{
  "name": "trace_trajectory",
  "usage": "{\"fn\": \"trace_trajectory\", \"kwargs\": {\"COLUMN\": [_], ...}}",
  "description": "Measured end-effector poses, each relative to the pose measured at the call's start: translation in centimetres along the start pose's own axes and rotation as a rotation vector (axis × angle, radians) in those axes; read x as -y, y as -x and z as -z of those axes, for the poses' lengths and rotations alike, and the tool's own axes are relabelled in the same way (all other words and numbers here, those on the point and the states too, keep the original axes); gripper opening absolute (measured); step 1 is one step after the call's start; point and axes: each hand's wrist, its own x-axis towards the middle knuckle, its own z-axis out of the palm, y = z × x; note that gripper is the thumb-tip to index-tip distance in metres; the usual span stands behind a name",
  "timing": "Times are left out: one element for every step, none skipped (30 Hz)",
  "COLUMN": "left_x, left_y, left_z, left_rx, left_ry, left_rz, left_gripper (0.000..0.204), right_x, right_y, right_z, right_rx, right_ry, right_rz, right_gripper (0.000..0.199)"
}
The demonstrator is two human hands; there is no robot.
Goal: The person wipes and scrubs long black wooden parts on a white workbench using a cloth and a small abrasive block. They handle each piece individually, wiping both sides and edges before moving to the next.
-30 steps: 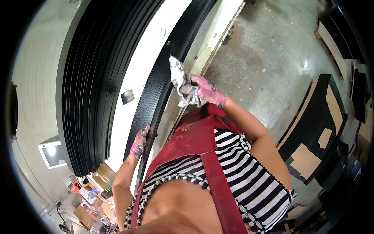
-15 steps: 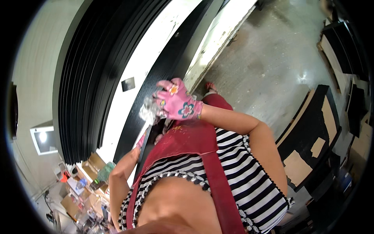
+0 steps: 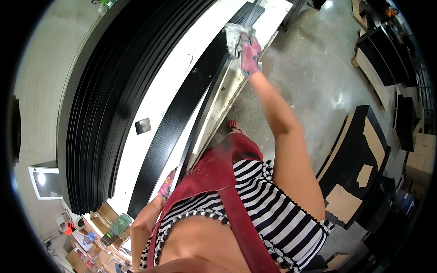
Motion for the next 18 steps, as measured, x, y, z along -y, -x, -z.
{"fn": "trace_trajectory", "kwargs": {"left_x": [0.3, 0.5, 1.1, 1.8, 2.7, 3.1, 3.8, 4.7, 5.7, 6.5, 7.4, 8.4, 9.5, 10.6, 11.6, 12.4, 12.8, 14.5], "left_y": [0.0, 0.0, 0.3, 1.0, 1.6, 1.8, 2.0, 2.6, 3.5, 3.7, 3.9, 4.2, 4.4, 4.8, 5.1, 5.5, 5.3, 6.0], "left_z": [0.1, 0.4, 0.7, 0.9, 1.2, 1.4, 1.6, 1.9, 1.9, 2.2, 2.4, 2.8, 3.2, 3.5, 3.7, 3.8, 4.3, 4.1], "left_rx": [-0.005, -0.012, -0.026, -0.056, -0.086, -0.099, -0.116, -0.145, -0.184, -0.203, -0.22, -0.242, -0.265, -0.287, -0.309, -0.324, -0.331, -0.364], "left_ry": [-0.013, -0.028, -0.037, -0.046, -0.053, -0.073, -0.09, -0.105, -0.126, -0.152, -0.168, -0.188, -0.202, -0.217, -0.226, -0.244, -0.259, -0.257], "left_rz": [0.002, 0.004, 0.009, 0.022, 0.031, 0.033, 0.041, 0.053, 0.07, 0.074, 0.085, 0.096, 0.103, 0.119, 0.13, 0.146, 0.157, 0.178], "left_gripper": [0.049, 0.049, 0.049, 0.049, 0.049, 0.049, 0.049, 0.049, 0.048, 0.048, 0.048, 0.048, 0.048, 0.048, 0.048, 0.048, 0.048, 0.048], "right_x": [-0.3, -1.3, -1.9, 0.7, 3.5, 4.3, 4.9, 7.5, 9.1, 8.9, 8.6, 8.2, 7.9, 8.0, 8.0, 6.3, 3.5, 4.0], "right_y": [1.4, 2.2, 3.2, 5.3, 7.8, 9.3, 10.8, 12.5, 13.7, 15.3, 16.1, 16.7, 17.4, 17.9, 17.9, 17.8, 17.6, 16.0], "right_z": [0.7, 2.5, 3.7, 2.1, 0.3, -0.1, -0.5, -2.2, -3.2, -3.5, -2.8, -2.3, -1.8, -1.2, -0.8, 0.0, 1.0, 0.6], "right_rx": [-0.082, -0.06, -0.036, -0.047, -0.057, -0.019, 0.017, 0.145, 0.228, 0.221, 0.537, 0.774, 0.876, 1.015, 1.15, 1.088, 1.024, 0.994], "right_ry": [-0.236, -0.243, -0.254, -0.163, -0.07, -0.043, -0.016, 0.105, 0.343, -0.049, 0.321, 0.781, 0.974, 0.914, 0.85, 0.786, 0.719, 0.847], "right_rz": [-0.079, -0.198, -0.323, -0.431, -0.536, -0.498, -0.464, -0.359, -0.078, -0.288, -0.068, 0.361, 0.777, 0.728, 0.681, 0.564, 0.45, 0.621], "right_gripper": [0.042, 0.042, 0.043, 0.043, 0.043, 0.039, 0.036, 0.035, 0.036, 0.037, 0.041, 0.045, 0.05, 0.051, 0.053, 0.052, 0.051, 0.051]}}
